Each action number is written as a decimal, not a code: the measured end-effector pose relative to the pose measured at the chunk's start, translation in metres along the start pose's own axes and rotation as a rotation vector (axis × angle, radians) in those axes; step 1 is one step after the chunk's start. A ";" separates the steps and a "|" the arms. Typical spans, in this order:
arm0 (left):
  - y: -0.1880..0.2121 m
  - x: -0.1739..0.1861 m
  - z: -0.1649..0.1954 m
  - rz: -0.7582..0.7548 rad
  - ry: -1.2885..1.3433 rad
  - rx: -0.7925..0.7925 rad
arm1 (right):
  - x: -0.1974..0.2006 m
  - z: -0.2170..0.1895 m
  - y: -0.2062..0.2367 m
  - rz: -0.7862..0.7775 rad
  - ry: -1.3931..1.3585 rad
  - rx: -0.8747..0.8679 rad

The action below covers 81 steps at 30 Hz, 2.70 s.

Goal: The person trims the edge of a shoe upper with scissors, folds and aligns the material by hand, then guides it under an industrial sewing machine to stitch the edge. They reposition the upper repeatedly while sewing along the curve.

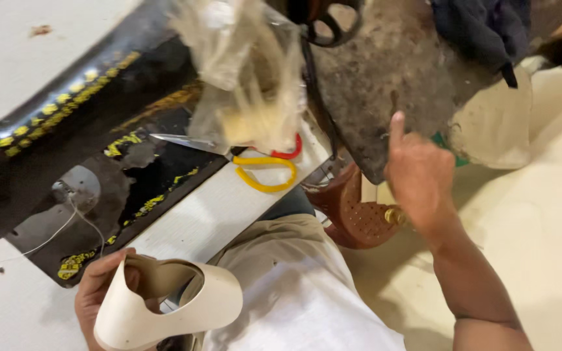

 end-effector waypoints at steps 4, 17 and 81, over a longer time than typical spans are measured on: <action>0.001 -0.022 -0.006 -0.106 0.009 -0.179 | 0.053 -0.018 0.034 0.046 -0.497 0.055; 0.041 -0.048 0.035 -0.257 0.271 -0.184 | 0.147 -0.210 0.001 0.283 -1.610 0.405; 0.067 -0.066 0.107 0.040 -0.824 -1.065 | 0.133 -0.245 -0.007 0.144 -1.556 0.313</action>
Point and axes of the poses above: each hand's wrist, its own y-axis away from the middle knuckle, its own x-axis out of the back of the hand, z = x × y, the point moved 5 cm from there along -y, towards the middle knuckle, and after that the axes turned 11 degrees about z, right-handed, at the moved point
